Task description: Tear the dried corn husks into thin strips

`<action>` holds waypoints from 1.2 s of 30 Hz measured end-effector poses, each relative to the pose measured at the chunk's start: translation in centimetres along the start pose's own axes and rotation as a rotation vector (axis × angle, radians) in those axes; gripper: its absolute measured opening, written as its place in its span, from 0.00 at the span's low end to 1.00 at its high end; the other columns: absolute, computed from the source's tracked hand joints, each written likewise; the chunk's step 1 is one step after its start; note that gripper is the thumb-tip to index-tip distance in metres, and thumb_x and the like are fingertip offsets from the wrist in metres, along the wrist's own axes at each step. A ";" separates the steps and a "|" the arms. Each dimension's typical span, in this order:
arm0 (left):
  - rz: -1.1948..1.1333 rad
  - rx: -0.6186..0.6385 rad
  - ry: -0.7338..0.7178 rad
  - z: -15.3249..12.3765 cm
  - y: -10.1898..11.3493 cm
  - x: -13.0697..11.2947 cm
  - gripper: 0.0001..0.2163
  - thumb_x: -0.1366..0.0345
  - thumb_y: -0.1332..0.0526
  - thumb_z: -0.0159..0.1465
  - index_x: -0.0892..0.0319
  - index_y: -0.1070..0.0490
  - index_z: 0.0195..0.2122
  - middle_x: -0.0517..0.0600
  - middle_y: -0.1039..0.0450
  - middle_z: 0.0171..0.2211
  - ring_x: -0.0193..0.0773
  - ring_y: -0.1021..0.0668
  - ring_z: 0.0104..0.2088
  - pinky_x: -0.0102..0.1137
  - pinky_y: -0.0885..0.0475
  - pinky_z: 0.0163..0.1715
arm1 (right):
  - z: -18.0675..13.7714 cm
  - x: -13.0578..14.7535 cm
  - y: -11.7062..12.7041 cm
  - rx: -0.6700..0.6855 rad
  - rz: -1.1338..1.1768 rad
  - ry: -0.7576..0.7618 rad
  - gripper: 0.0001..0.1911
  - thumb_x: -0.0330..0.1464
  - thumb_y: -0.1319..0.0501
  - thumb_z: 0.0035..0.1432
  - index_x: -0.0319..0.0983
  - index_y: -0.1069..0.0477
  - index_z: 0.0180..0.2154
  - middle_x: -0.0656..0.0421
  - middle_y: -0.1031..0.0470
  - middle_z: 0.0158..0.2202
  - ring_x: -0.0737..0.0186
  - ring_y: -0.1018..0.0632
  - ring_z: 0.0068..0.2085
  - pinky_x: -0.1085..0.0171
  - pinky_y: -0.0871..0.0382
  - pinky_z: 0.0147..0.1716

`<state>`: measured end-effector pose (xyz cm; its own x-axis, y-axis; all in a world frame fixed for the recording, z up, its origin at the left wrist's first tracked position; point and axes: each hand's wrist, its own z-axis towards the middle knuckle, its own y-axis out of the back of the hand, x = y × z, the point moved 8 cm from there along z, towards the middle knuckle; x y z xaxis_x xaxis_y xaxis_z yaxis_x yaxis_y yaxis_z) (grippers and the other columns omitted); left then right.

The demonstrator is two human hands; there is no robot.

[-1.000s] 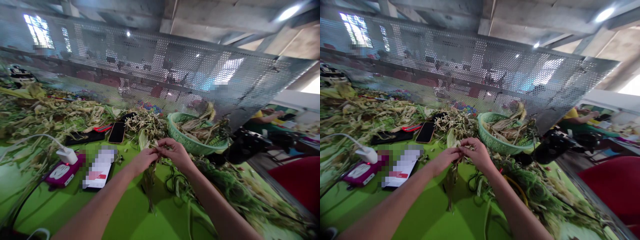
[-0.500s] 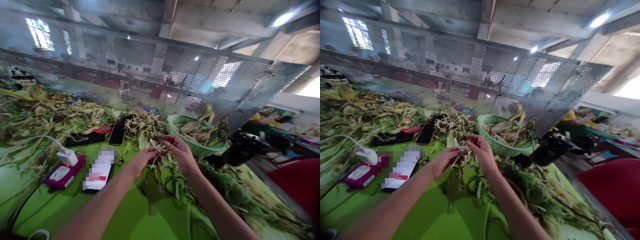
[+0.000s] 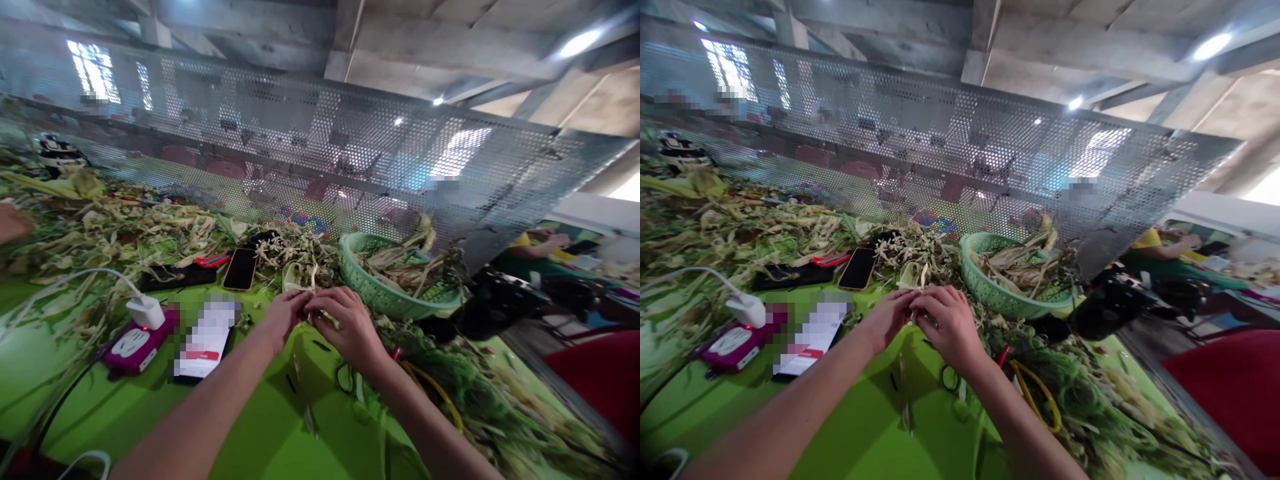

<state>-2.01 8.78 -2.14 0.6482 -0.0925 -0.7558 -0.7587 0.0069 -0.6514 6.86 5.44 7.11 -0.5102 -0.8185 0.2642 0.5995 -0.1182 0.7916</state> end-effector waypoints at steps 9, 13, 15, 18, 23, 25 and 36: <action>0.118 0.091 -0.029 0.2 -0.6 0.0 0.16 0.58 0.28 0.47 0.63 0.24 0.31 0.50 0.26 0.30 0.33 0.27 0.31 0.31 0.32 0.38 | -0.8 -4.2 0.7 -0.190 0.265 -0.280 0.05 0.34 0.38 0.57 0.42 0.25 0.35 0.57 0.23 0.35 0.56 0.25 0.39 0.59 0.31 0.40; 0.142 0.194 -0.036 -0.3 -1.7 -0.3 0.15 0.57 0.30 0.50 0.64 0.24 0.34 0.53 0.26 0.33 0.35 0.26 0.33 0.30 0.32 0.38 | -1.0 -5.4 0.5 -0.225 0.405 -0.405 0.06 0.35 0.37 0.54 0.40 0.27 0.31 0.57 0.25 0.31 0.59 0.25 0.33 0.61 0.30 0.35; 0.148 0.218 -0.034 -0.5 -2.0 -0.4 0.15 0.57 0.31 0.52 0.64 0.23 0.34 0.54 0.26 0.33 0.36 0.26 0.34 0.31 0.32 0.38 | -1.1 -5.8 0.1 -0.220 0.502 -0.475 0.07 0.36 0.37 0.53 0.39 0.28 0.31 0.58 0.26 0.28 0.60 0.25 0.30 0.62 0.30 0.32; 0.154 0.213 -0.020 -0.7 -2.1 -0.2 0.15 0.57 0.31 0.52 0.64 0.24 0.33 0.54 0.26 0.33 0.36 0.26 0.34 0.32 0.32 0.38 | -1.3 -6.1 -0.2 -0.222 0.604 -0.540 0.08 0.37 0.37 0.52 0.39 0.30 0.30 0.60 0.27 0.25 0.62 0.26 0.27 0.63 0.30 0.29; 0.210 0.161 -0.056 -0.6 -1.9 -0.2 0.15 0.58 0.30 0.50 0.64 0.24 0.34 0.52 0.26 0.31 0.36 0.27 0.32 0.32 0.33 0.37 | -1.5 -6.6 -0.8 -0.226 0.667 -0.571 0.10 0.39 0.35 0.50 0.39 0.31 0.28 0.61 0.29 0.24 0.63 0.28 0.27 0.64 0.32 0.28; 0.224 0.109 -0.059 -0.4 -1.4 -0.1 0.14 0.59 0.30 0.50 0.64 0.25 0.32 0.51 0.27 0.29 0.35 0.27 0.30 0.31 0.33 0.35 | -1.5 -6.7 -1.1 -0.215 0.712 -0.563 0.11 0.39 0.34 0.50 0.39 0.30 0.30 0.61 0.27 0.27 0.62 0.27 0.29 0.64 0.31 0.30; 0.152 -0.042 -0.009 0.1 0.6 0.1 0.08 0.63 0.33 0.50 0.62 0.26 0.27 0.49 0.26 0.25 0.34 0.26 0.28 0.30 0.32 0.32 | -0.8 -5.4 -0.7 -0.081 0.560 -0.331 0.12 0.27 0.40 0.55 0.42 0.28 0.42 0.58 0.23 0.37 0.59 0.23 0.39 0.60 0.30 0.43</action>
<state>-2.42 8.88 -2.64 0.5262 -0.0849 -0.8461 -0.8499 -0.0217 -0.5264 9.65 9.48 4.68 -0.2623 -0.5534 0.7905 0.8679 0.2229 0.4440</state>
